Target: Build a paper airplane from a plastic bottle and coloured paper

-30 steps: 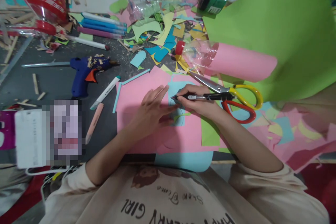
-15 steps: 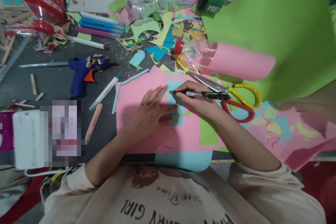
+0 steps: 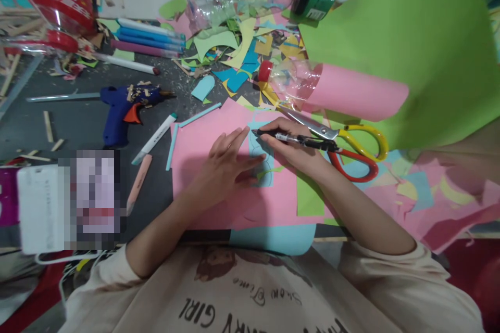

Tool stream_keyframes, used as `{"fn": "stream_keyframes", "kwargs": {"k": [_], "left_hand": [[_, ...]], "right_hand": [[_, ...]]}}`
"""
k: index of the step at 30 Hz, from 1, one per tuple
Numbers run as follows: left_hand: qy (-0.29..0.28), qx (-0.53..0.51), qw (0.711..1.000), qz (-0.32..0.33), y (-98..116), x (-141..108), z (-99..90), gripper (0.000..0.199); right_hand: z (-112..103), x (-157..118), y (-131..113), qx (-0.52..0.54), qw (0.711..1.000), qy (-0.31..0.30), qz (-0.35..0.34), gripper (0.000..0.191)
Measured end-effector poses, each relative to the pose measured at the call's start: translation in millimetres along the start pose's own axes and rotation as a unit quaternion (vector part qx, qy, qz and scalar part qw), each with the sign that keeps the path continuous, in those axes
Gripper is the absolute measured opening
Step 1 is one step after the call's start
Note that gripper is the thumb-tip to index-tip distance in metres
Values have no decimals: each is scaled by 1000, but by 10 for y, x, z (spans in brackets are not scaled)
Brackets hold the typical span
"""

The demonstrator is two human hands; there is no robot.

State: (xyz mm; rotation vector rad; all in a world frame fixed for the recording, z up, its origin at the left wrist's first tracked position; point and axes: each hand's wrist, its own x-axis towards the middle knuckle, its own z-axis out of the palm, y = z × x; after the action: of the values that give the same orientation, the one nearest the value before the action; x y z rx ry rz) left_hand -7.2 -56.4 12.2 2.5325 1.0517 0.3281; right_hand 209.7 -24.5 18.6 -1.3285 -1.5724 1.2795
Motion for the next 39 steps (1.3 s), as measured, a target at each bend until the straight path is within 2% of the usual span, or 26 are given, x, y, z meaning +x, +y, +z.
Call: {"fn": "stream_keyframes", "kwargs": {"k": [6, 10, 15, 22, 28, 31, 35, 37, 39], "left_hand": [[-15, -1, 1000, -13, 1, 7, -8, 39], [1, -2, 1000, -5, -1, 5, 3, 39], [19, 0, 1000, 8, -9, -5, 19, 40], [21, 5, 1000, 13, -26, -26, 35, 45], [20, 7, 1000, 14, -25, -27, 33, 45], [32, 6, 999, 17, -24, -25, 42, 42], [41, 12, 999, 21, -16, -22, 42, 43], [43, 23, 999, 23, -5, -18, 25, 43], [43, 36, 998, 26, 9, -11, 0, 41]], "right_hand": [[31, -5, 22, 8, 1000, 29, -2, 6], [46, -7, 48, 2, 999, 36, -11, 5], [59, -6, 54, 6, 997, 76, -30, 4], [76, -4, 77, -7, 994, 107, -30, 5], [54, -9, 42, -1, 999, 52, -10, 7], [42, -5, 17, -5, 998, 56, -5, 5], [14, 1, 6, 7, 1000, 22, 1, 9], [-7, -1, 9, 23, 999, 40, 1, 12], [-28, -9, 16, 40, 996, 83, -12, 13]]}}
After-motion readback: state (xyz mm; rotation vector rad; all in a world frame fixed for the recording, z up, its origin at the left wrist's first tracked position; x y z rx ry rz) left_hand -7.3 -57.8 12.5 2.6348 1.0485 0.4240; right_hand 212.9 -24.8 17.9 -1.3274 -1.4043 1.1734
